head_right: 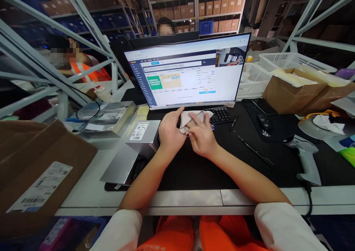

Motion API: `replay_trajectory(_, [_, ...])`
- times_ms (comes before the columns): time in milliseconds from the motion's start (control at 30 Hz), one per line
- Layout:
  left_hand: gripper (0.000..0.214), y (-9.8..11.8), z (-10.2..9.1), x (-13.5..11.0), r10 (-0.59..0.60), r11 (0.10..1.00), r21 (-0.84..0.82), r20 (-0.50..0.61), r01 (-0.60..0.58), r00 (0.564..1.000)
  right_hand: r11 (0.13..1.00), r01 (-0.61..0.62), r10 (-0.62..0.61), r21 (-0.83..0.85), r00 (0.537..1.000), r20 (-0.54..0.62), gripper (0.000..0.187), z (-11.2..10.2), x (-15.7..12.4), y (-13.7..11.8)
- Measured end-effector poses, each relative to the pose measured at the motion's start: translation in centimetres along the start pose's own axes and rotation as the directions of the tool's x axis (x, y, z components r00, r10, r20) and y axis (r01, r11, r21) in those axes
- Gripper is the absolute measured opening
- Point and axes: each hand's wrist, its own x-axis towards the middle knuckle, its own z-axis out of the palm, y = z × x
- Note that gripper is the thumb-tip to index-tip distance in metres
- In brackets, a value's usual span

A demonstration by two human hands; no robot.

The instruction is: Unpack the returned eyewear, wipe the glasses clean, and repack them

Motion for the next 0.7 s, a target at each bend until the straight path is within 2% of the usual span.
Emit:
replay_trajectory(67, [0.035, 0.0, 0.0, 0.1, -0.003, 1.0, -0.03, -0.002, 0.003, 1.0, 1.0, -0.008, 0.008, -0.006, 1.0, 0.011, 0.014, 0.0, 0.0, 0.1])
replay_trajectory(133, [0.034, -0.1, 0.1, 0.2, -0.023, 0.998, -0.065, -0.021, 0.022, 1.0, 0.998, -0.063, 0.063, -0.008, 0.996, -0.067, 0.013, -0.3, 0.1, 0.7])
replay_trajectory(267, [0.036, -0.3, 0.2, 0.5, -0.044, 0.99, -0.135, -0.085, 0.033, 0.995, 0.981, -0.194, 0.194, 0.021, 0.958, -0.213, 0.011, -0.8, 0.5, 1.3])
replay_trajectory(367, [0.037, -0.3, 0.0, 0.5, -0.049, 0.988, -0.154, -0.116, 0.031, 0.992, 0.986, -0.165, 0.162, 0.005, 0.964, -0.209, 0.012, -0.8, 0.5, -0.1])
replay_trajectory(467, [0.033, -0.3, -0.2, 0.4, -0.017, 0.984, -0.177, -0.125, -0.006, 0.992, 0.999, -0.046, 0.044, -0.017, 0.994, -0.099, 0.014, -0.5, 0.3, -1.3])
replay_trajectory(533, [0.028, -0.4, -0.2, 0.4, -0.01, 0.984, -0.176, -0.139, -0.015, 0.99, 1.0, -0.003, 0.002, -0.028, 0.999, -0.055, 0.016, -0.3, 0.1, -1.2])
replay_trajectory(700, [0.027, -0.6, 0.0, 0.5, -0.057, 0.989, -0.146, -0.145, 0.036, 0.988, 0.99, -0.137, 0.125, -0.043, 0.968, -0.218, 0.015, -0.2, 0.1, 0.5])
